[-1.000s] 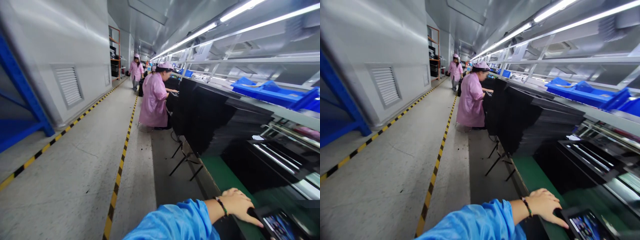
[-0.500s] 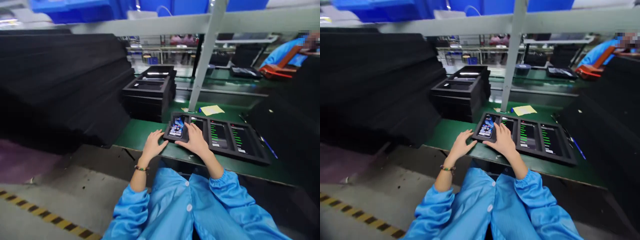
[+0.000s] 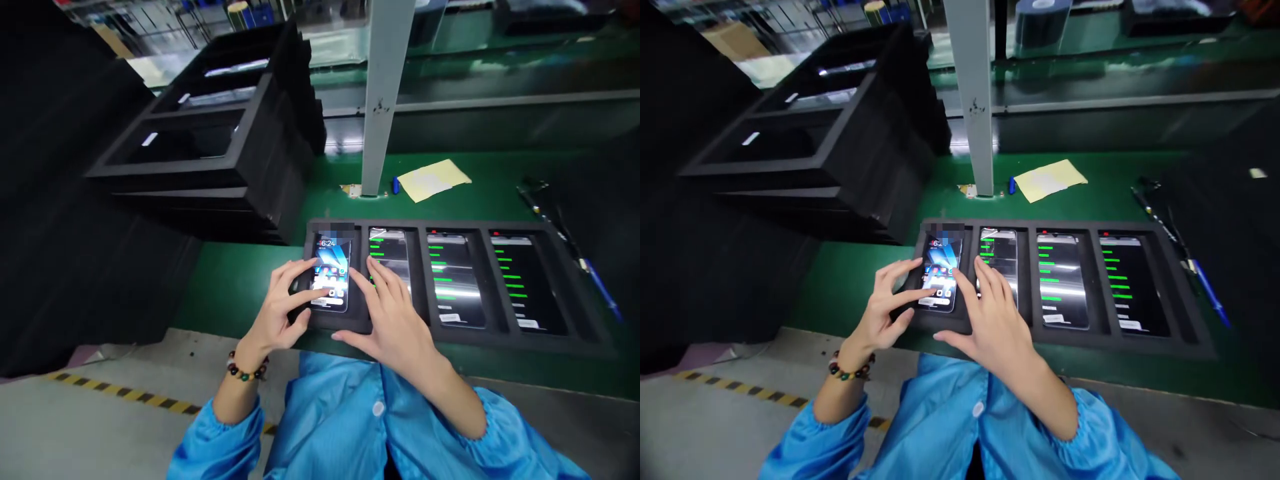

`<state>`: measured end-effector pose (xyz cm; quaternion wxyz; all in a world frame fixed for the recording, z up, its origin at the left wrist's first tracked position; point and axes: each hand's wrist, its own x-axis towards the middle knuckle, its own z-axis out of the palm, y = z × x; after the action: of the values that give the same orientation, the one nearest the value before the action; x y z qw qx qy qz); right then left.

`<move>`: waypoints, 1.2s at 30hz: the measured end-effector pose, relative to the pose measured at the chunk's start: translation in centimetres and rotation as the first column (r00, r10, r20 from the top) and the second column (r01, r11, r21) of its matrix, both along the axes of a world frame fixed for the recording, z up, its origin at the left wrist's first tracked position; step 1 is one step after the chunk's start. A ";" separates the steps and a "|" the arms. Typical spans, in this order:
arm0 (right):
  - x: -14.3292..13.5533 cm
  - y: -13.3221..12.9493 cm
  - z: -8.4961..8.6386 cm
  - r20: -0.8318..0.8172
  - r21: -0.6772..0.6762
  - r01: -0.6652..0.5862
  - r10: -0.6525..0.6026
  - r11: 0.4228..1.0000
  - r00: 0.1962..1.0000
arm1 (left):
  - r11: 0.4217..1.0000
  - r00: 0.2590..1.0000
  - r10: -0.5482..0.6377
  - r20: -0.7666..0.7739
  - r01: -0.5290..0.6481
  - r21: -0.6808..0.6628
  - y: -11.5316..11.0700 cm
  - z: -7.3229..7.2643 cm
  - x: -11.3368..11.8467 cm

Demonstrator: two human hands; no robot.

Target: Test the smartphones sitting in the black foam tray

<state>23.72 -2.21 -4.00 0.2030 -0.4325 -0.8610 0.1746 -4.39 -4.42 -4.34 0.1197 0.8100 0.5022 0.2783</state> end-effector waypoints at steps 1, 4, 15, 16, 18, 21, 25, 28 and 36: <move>0.0 0.0 0.0 -0.009 -0.011 -0.005 0.005 1.000 1.000 | 0.999 0.999 0.034 -0.001 -0.034 0.023 -0.1 -0.1 -0.1; 0.2 0.1 0.1 -0.027 -0.024 -0.020 0.019 1.000 0.999 | 0.990 0.993 0.115 0.003 -0.115 0.086 -0.7 -0.2 -0.2; 0.4 0.4 0.5 -0.014 -0.038 -0.033 0.033 0.999 0.999 | 0.999 0.997 0.033 -0.068 -0.035 -0.033 -0.3 -0.3 0.5; 0.4 0.4 0.5 -0.015 -0.037 -0.034 0.033 0.999 0.999 | 0.999 0.997 0.030 -0.067 -0.033 -0.037 -0.2 -0.2 0.5; 0.4 0.4 0.5 -0.022 -0.042 -0.034 0.033 0.999 0.999 | 0.999 0.999 0.021 -0.041 -0.023 -0.036 -0.1 -0.1 0.5; 0.5 0.3 0.6 -0.044 -0.058 -0.011 0.008 0.998 0.999 | 0.997 0.996 0.078 0.052 -0.077 -0.020 -0.2 -0.1 0.4; 0.4 0.3 0.7 -0.061 -0.051 0.005 -0.008 0.999 0.998 | 0.971 0.950 0.237 0.203 -0.225 -0.079 0.2 -0.3 0.6; 0.4 0.3 0.8 -0.060 -0.045 0.003 -0.006 0.999 0.998 | 0.959 0.941 0.273 0.198 -0.248 -0.140 0.7 -0.3 0.9; 0.4 0.4 0.6 -0.054 -0.010 0.008 -0.008 1.000 0.999 | 0.960 0.967 0.252 0.037 -0.245 -0.139 1.7 0.8 1.0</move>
<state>24.07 -1.79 -3.42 0.2248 -0.4320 -0.8526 0.1896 -3.36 -2.77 -3.56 0.1510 0.7228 0.6139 0.2790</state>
